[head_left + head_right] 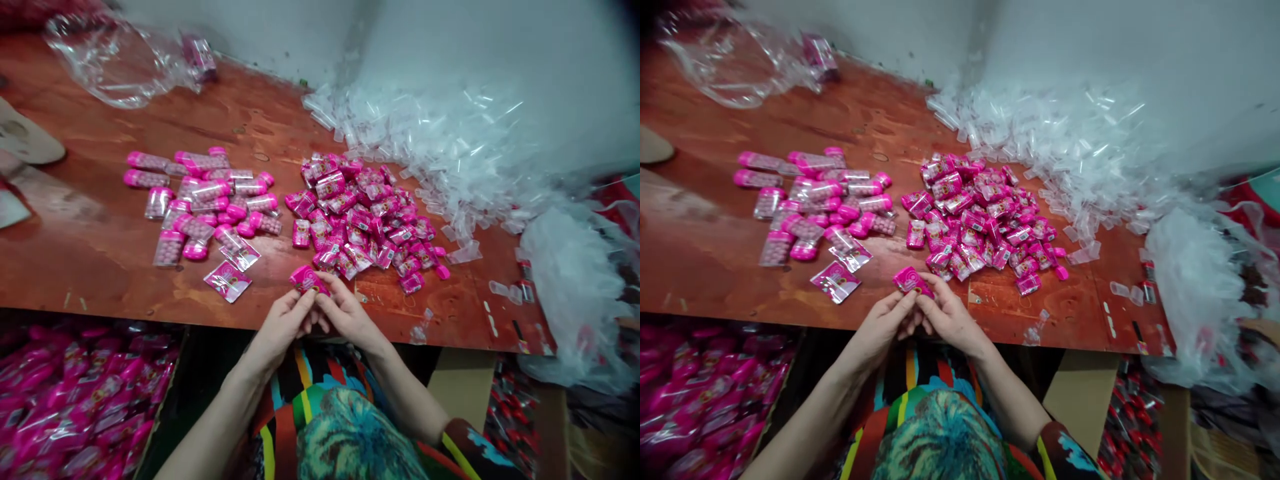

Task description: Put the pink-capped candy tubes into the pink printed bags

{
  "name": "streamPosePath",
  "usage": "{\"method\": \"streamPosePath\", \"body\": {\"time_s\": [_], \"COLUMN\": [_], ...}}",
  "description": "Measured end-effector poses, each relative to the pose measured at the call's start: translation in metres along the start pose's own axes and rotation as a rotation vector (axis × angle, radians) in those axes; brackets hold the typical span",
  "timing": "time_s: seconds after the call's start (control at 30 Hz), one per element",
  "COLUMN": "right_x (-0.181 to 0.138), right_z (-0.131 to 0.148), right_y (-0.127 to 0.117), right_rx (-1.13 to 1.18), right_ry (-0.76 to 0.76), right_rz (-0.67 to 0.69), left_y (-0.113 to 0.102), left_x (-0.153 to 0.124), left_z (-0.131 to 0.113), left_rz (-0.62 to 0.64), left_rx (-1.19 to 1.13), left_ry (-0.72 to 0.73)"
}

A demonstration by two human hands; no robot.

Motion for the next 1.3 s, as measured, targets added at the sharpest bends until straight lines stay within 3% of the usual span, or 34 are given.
{"method": "streamPosePath", "body": {"time_s": [0.1, 0.17, 0.23, 0.33, 0.47, 0.6, 0.7, 0.77, 0.83, 0.93, 1.07, 1.13, 1.2, 1.3], "right_x": [-0.007, -0.008, 0.000, 0.041, 0.116, 0.154, 0.150, 0.145, 0.144, 0.153, 0.165, 0.161, 0.149, 0.131], "right_z": [0.023, 0.037, 0.046, 0.053, 0.056, 0.036, 0.024, 0.025, 0.034, 0.049, 0.041, 0.030, 0.018, -0.002], "right_y": [-0.022, -0.030, -0.027, 0.002, 0.052, 0.085, 0.093, 0.094, 0.091, 0.076, 0.057, 0.052, 0.049, 0.052], "right_rx": [-0.337, -0.559, -0.654, -0.651, -0.700, -1.054, -1.302, -1.345, -1.357, -1.458, -1.503, -1.337, -0.963, -0.437], "right_ry": [-0.121, -0.191, -0.264, -0.410, -0.516, -0.279, -0.151, -0.152, -0.202, -0.228, -0.251, -0.347, -0.400, -0.286], "right_rz": [-0.214, -0.378, -0.451, -0.315, -0.056, 0.088, 0.086, 0.089, 0.066, -0.082, -0.104, -0.087, -0.003, 0.147], "left_y": [-0.006, -0.023, -0.044, -0.070, -0.087, -0.099, -0.104, -0.106, -0.106, -0.099, -0.086, -0.087, -0.085, -0.078], "left_x": [0.002, -0.001, -0.007, -0.012, -0.013, -0.017, -0.016, -0.015, -0.016, -0.018, -0.013, -0.007, 0.000, 0.004], "left_z": [-0.012, -0.021, -0.027, -0.031, -0.032, -0.025, -0.016, -0.012, -0.011, -0.013, -0.012, -0.006, 0.003, 0.009], "left_rz": [-0.074, -0.260, -0.445, -0.594, -0.649, -0.814, -0.869, -0.884, -0.895, -0.873, -0.789, -0.771, -0.674, -0.481], "left_rx": [0.151, 0.267, 0.360, 0.466, 0.608, 0.936, 1.114, 1.147, 1.123, 1.010, 0.703, 0.427, 0.106, -0.196], "left_ry": [0.102, 0.235, 0.348, 0.424, 0.489, 0.539, 0.595, 0.607, 0.596, 0.550, 0.496, 0.402, 0.280, 0.198]}}
Point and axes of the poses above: each hand's wrist, its own x-axis towards the middle knuckle, its own y-axis out of the palm, z = x × y, the point moved 5 cm from there along x, towards the middle knuckle, and after that the axes turned 8 degrees about x, right-handed, at the moved point
